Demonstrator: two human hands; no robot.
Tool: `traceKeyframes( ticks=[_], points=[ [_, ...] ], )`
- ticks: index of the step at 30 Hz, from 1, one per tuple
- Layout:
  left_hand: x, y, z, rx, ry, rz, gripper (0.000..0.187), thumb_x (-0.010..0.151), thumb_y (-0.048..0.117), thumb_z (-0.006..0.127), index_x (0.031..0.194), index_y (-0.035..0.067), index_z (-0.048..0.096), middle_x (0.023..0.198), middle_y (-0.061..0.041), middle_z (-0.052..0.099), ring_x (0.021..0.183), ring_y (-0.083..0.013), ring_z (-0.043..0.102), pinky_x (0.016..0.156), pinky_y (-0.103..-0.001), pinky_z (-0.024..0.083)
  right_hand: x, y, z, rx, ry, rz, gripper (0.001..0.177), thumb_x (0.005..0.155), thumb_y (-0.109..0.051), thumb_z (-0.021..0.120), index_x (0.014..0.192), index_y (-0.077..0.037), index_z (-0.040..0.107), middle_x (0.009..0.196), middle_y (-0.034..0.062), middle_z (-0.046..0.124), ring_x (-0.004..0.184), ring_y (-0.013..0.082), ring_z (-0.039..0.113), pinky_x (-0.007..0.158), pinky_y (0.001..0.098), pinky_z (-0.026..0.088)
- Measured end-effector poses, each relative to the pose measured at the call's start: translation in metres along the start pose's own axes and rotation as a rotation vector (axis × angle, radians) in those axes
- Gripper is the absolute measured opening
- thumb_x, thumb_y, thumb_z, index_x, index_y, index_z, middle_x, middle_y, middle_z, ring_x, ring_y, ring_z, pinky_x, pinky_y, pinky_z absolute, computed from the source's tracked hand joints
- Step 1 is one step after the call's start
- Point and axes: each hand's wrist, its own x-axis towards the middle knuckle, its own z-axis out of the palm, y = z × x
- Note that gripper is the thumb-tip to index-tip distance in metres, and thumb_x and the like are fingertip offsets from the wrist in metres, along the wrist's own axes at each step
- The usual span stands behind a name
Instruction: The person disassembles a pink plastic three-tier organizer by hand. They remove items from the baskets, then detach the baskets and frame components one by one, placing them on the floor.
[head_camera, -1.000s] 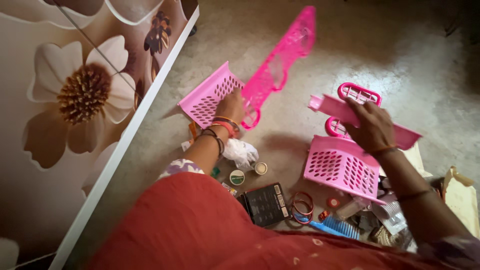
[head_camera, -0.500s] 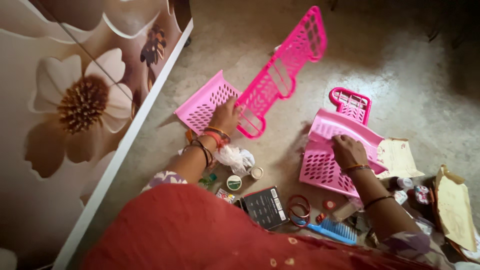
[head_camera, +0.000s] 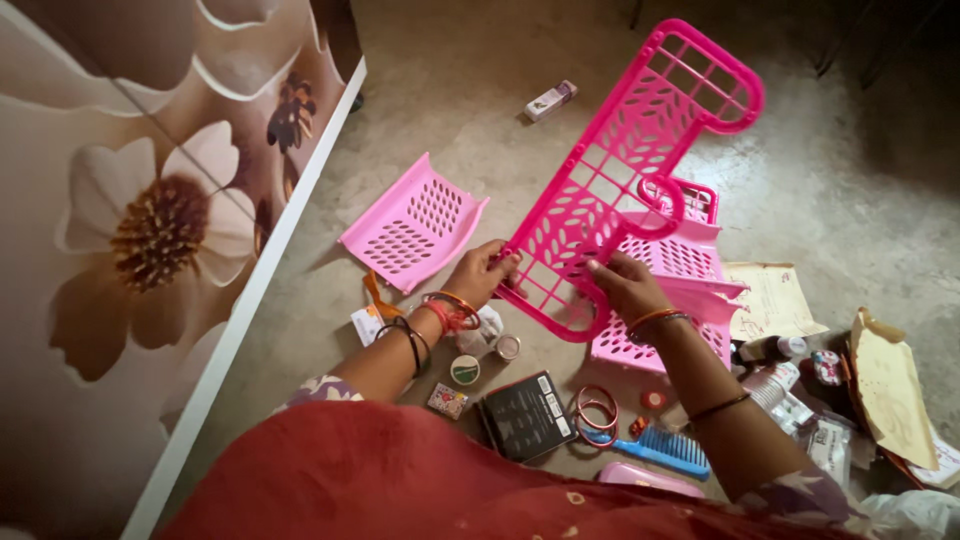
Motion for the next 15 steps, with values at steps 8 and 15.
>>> traceKeyframes(
  ticks=[8, 15],
  points=[
    [-0.003, 0.005, -0.003, 0.515, 0.283, 0.141, 0.059, 0.085, 0.020, 0.076, 0.135, 0.002, 0.051, 0.113, -0.018, 0.067, 0.097, -0.0250, 0.072, 0.079, -0.035, 0.060, -0.017, -0.003, 0.016, -0.062, 0.003, -0.202, 0.032, 0.100, -0.022, 0.062, 0.124, -0.001, 0.063, 0.114, 0.0149, 0.075, 0.095, 0.0233, 0.076, 0.078, 0.0352, 0.064],
    [-0.010, 0.055, 0.026, 1.195, 0.496, 0.792, 0.038, 0.104, 0.020, 0.058, 0.140, 0.009, 0.058, 0.153, -0.021, 0.052, 0.141, -0.0343, 0.051, 0.116, -0.052, 0.039, -0.021, 0.007, 0.026, -0.019, 0.022, -0.124, 0.032, 0.101, -0.022, 0.061, 0.124, -0.001, 0.062, 0.113, 0.0141, 0.075, 0.092, 0.0241, 0.076, 0.068, 0.0316, 0.060]
  ],
)
